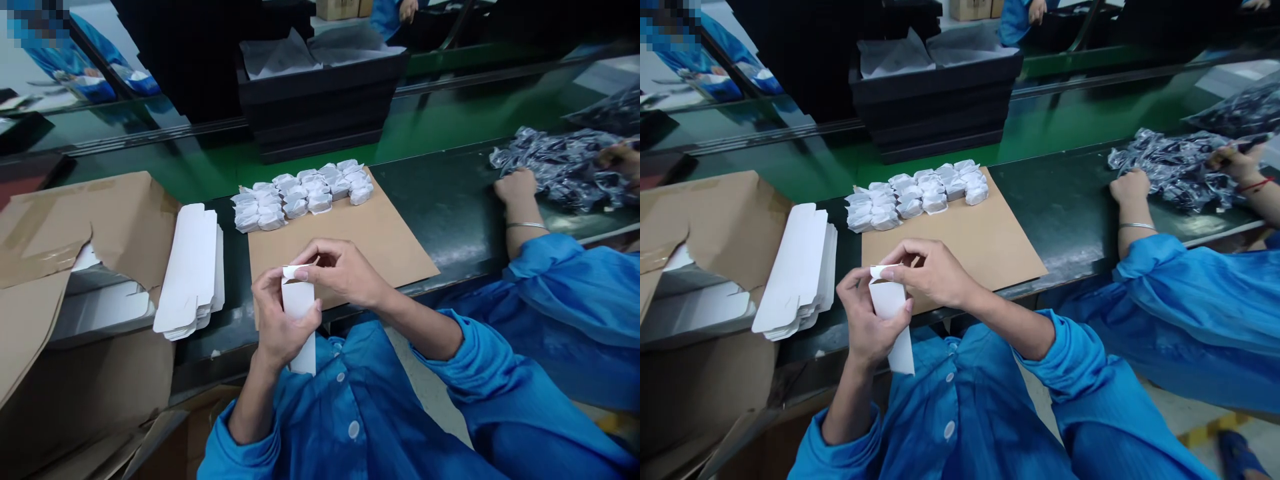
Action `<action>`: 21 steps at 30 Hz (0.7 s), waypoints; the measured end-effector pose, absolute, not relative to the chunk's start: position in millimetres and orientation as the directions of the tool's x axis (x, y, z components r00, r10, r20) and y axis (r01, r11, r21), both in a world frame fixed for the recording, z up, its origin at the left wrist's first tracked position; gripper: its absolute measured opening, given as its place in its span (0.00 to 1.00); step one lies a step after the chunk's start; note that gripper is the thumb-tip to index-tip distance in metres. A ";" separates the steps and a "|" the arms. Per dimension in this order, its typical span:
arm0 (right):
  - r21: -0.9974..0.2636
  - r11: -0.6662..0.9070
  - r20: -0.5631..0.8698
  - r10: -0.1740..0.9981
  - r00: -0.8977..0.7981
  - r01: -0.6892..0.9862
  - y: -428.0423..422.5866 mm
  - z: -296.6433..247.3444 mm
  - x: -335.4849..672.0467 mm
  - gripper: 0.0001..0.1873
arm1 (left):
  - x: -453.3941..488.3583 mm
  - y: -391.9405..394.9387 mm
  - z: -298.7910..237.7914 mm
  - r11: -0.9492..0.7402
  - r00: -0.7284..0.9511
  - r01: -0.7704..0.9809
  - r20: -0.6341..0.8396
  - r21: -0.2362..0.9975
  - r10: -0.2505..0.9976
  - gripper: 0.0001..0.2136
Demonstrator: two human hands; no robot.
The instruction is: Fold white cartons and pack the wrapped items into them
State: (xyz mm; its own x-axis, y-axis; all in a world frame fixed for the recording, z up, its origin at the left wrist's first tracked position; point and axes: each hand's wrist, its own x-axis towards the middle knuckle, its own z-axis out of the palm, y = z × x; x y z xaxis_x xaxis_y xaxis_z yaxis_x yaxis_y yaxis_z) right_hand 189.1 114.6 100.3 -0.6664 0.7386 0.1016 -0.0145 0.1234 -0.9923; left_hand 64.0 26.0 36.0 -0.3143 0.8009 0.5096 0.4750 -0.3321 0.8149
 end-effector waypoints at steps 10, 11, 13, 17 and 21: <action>-0.840 0.542 0.414 0.621 -0.665 -0.017 99.5 82.4 201.6 0.07 | 57.8 15.4 38.8 -0.209 -0.131 0.630 0.367 0.748 0.921 0.34; -0.803 0.596 0.468 0.623 -0.627 -0.007 96.6 76.9 201.7 0.06 | 59.2 15.0 37.4 -0.204 -0.121 0.621 0.349 0.757 0.929 0.33; -0.735 0.677 0.560 0.619 -0.550 0.014 90.9 66.3 200.3 0.05 | 63.1 14.7 33.9 -0.182 -0.112 0.596 0.306 0.782 0.946 0.32; -0.681 0.731 0.646 0.628 -0.434 0.046 83.0 54.0 196.4 0.03 | 70.5 14.3 28.1 -0.125 -0.141 0.515 0.229 0.848 0.963 0.30; -0.766 0.641 0.549 0.688 -0.475 0.043 78.1 50.8 199.4 0.09 | 72.8 18.3 26.3 -0.105 -0.248 0.413 0.223 0.905 0.943 0.27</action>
